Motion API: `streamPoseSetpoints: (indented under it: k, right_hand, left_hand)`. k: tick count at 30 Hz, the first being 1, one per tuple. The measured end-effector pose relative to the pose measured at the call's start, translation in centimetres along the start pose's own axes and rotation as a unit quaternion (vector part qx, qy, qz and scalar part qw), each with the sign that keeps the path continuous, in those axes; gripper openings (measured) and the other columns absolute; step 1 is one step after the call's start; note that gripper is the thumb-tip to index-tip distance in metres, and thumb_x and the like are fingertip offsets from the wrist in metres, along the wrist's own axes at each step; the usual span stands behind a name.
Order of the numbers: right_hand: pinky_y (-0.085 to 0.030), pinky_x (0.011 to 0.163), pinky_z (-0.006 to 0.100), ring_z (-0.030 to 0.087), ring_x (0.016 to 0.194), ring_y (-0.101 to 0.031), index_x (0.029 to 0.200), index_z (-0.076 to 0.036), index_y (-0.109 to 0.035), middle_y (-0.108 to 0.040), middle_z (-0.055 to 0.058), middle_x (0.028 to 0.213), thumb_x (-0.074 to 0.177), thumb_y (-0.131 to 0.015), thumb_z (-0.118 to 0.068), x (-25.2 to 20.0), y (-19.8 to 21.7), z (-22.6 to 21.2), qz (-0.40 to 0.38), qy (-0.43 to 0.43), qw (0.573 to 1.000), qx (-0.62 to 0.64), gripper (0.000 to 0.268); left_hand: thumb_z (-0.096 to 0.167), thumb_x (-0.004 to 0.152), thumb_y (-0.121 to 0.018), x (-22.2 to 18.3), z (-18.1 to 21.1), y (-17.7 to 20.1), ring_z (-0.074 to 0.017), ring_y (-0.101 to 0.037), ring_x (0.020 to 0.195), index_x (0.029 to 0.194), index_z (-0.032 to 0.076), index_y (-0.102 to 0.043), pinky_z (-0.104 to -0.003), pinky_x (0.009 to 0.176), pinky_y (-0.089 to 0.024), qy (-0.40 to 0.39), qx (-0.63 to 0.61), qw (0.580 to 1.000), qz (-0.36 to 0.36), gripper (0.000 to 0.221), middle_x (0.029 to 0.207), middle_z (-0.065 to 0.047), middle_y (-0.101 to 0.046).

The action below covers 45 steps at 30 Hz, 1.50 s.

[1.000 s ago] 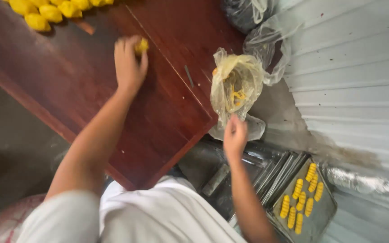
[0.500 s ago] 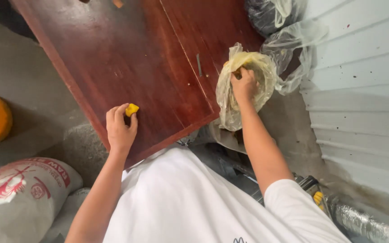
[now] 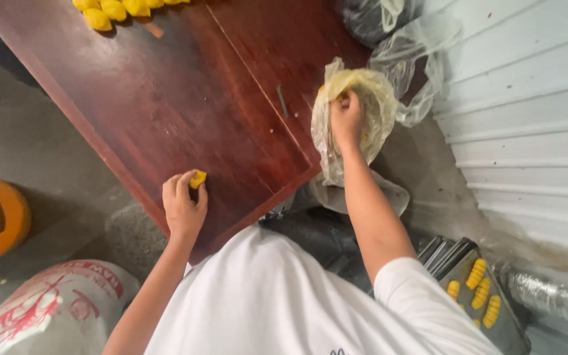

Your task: The person is shaping portions of yellow dough into scored rolls and placing them on a baking tray.

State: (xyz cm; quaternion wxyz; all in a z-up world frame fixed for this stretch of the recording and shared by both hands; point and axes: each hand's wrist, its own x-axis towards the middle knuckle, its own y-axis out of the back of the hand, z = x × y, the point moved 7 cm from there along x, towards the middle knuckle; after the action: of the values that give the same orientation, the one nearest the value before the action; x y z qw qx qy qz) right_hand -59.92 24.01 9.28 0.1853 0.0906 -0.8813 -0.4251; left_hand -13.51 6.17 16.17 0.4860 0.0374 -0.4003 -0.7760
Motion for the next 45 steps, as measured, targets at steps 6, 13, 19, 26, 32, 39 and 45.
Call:
streamPoseSetpoints:
  k: [6,13,19,26,32,39,45]
  right_hand:
    - [-0.055,0.085,0.046,0.036,0.096,-0.071,0.116,-0.009,-0.074,-0.074,0.016,0.105,0.096,-0.067,-0.019,1.2,-0.5,3.8,0.001,0.036,0.999,0.023,0.023]
    - [-0.054,0.089,0.045,0.033,0.096,-0.068,0.105,-0.003,-0.069,-0.070,0.014,0.101,0.093,-0.073,-0.013,0.5,1.1,3.3,0.065,0.050,0.995,0.058,0.016]
    - [-0.049,0.087,0.046,0.036,0.099,-0.063,0.109,-0.006,-0.076,-0.066,0.015,0.103,0.084,-0.083,-0.027,-0.2,1.9,-2.7,0.024,0.121,0.992,-0.031,0.033]
    - [-0.048,0.088,0.049,0.036,0.101,-0.063,0.100,-0.010,-0.077,-0.067,0.012,0.103,0.085,-0.081,-0.031,0.6,1.2,-3.2,-0.005,0.073,0.994,-0.077,0.026]
    - [-0.050,0.082,0.051,0.039,0.093,-0.064,0.097,-0.010,-0.076,-0.068,0.014,0.098,0.084,-0.078,-0.023,1.5,-0.1,-0.3,0.016,0.111,0.986,-0.124,0.019]
    - [-0.055,0.086,0.033,0.019,0.095,-0.068,0.117,-0.003,-0.073,-0.073,0.008,0.107,0.097,-0.070,-0.013,2.6,-0.4,6.7,-0.068,-0.091,0.929,0.353,0.022]
    - [-0.055,0.087,0.031,0.017,0.096,-0.069,0.119,0.000,-0.074,-0.074,0.005,0.108,0.096,-0.066,-0.011,2.4,1.4,8.0,-0.093,-0.121,0.894,0.421,0.027]
  left_hand:
    - [0.007,0.089,-0.076,-0.1,0.0,0.3,-0.0352,-0.059,0.113,0.125,0.008,-0.064,-0.046,0.098,-0.049,-0.003,0.008,1.000,-0.022,0.037,0.118,-0.014,-0.062]
    - [0.007,0.090,-0.076,-0.3,-0.3,0.2,-0.0344,-0.059,0.111,0.124,0.008,-0.064,-0.046,0.097,-0.049,-0.013,-0.002,1.000,-0.024,0.036,0.118,-0.014,-0.061]
    - [0.006,0.088,-0.076,-0.2,-0.2,0.0,-0.0338,-0.059,0.109,0.123,0.008,-0.064,-0.046,0.096,-0.049,-0.019,0.006,0.999,-0.031,0.037,0.117,-0.014,-0.062]
    - [0.006,0.088,-0.076,0.0,0.3,0.4,-0.0337,-0.059,0.110,0.124,0.008,-0.064,-0.046,0.097,-0.049,-0.022,0.009,1.000,-0.019,0.037,0.117,-0.013,-0.062]
    - [0.006,0.089,-0.076,0.0,0.2,0.3,-0.0334,-0.060,0.109,0.123,0.008,-0.064,-0.045,0.096,-0.049,-0.021,0.006,1.000,-0.011,0.036,0.117,-0.013,-0.062]
    - [0.006,0.089,-0.076,0.0,0.3,0.4,-0.0336,-0.059,0.111,0.123,0.008,-0.064,-0.045,0.097,-0.049,-0.016,0.009,1.000,-0.016,0.036,0.117,-0.012,-0.062]
    - [0.008,0.090,-0.076,0.0,0.2,0.0,-0.0341,-0.058,0.112,0.123,0.008,-0.064,-0.046,0.098,-0.048,-0.016,0.018,0.999,-0.023,0.036,0.118,-0.013,-0.061]
